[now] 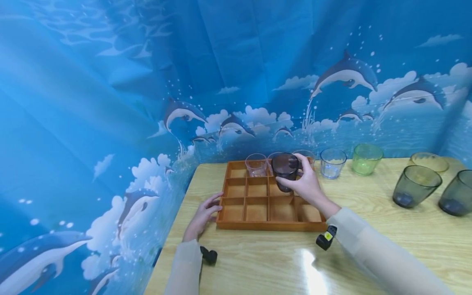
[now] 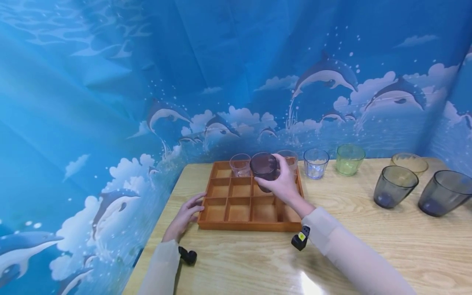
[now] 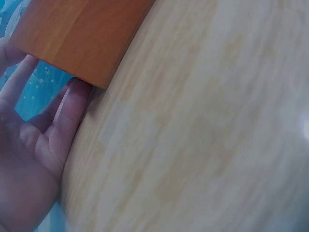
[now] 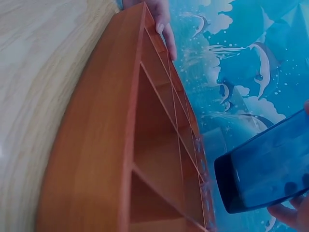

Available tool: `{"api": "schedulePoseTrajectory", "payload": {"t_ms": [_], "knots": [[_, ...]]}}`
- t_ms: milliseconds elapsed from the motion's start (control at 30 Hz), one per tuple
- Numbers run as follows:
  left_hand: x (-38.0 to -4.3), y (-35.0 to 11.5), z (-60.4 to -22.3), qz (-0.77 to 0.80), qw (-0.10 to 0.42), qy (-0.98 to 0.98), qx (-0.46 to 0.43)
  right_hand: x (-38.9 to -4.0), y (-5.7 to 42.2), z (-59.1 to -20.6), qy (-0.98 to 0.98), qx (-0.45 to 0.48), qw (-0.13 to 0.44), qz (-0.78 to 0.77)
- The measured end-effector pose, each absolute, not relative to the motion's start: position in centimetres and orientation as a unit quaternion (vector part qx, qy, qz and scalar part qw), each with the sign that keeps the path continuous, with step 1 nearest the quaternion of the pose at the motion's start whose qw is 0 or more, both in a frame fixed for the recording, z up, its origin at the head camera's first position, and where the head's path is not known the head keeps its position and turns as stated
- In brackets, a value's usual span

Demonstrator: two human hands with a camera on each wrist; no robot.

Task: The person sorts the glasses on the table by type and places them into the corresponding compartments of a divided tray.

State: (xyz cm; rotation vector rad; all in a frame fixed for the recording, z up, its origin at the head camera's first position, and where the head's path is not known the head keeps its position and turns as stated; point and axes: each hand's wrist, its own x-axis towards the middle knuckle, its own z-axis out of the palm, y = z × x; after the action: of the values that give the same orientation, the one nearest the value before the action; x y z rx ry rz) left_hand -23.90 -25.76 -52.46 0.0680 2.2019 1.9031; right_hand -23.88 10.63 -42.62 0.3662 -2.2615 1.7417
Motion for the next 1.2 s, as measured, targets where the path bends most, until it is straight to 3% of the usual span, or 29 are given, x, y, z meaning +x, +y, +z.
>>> {"api": "schedulePoseTrajectory", "payload": {"t_ms": [233,533,767,933,1067,1200], "knots": [[-23.9,-25.9,-52.5,0.640,0.112,0.760,0.017,-24.9,8.8,-42.2,-0.766,0.147,0.124,0.613],[-23.8,-25.9,-52.7,0.646,0.107,0.755,0.018,-23.6,6.4,-39.6,-0.764,0.168,0.112,0.613],[-23.8,-25.9,-52.2,0.645,0.119,0.755,0.018,-25.2,5.2,-41.6,-0.744,0.165,0.101,0.639],[-23.2,-25.7,-50.8,0.648,0.138,0.749,0.025,-26.6,4.1,-43.9,-0.749,0.182,0.128,0.624],[-23.1,-25.7,-50.3,0.651,0.144,0.745,0.030,-27.0,3.6,-44.3,-0.752,0.203,0.140,0.611],[-23.6,-26.0,-51.2,0.653,0.142,0.743,0.029,-26.5,3.5,-43.2,-0.745,0.197,0.114,0.627]]}}
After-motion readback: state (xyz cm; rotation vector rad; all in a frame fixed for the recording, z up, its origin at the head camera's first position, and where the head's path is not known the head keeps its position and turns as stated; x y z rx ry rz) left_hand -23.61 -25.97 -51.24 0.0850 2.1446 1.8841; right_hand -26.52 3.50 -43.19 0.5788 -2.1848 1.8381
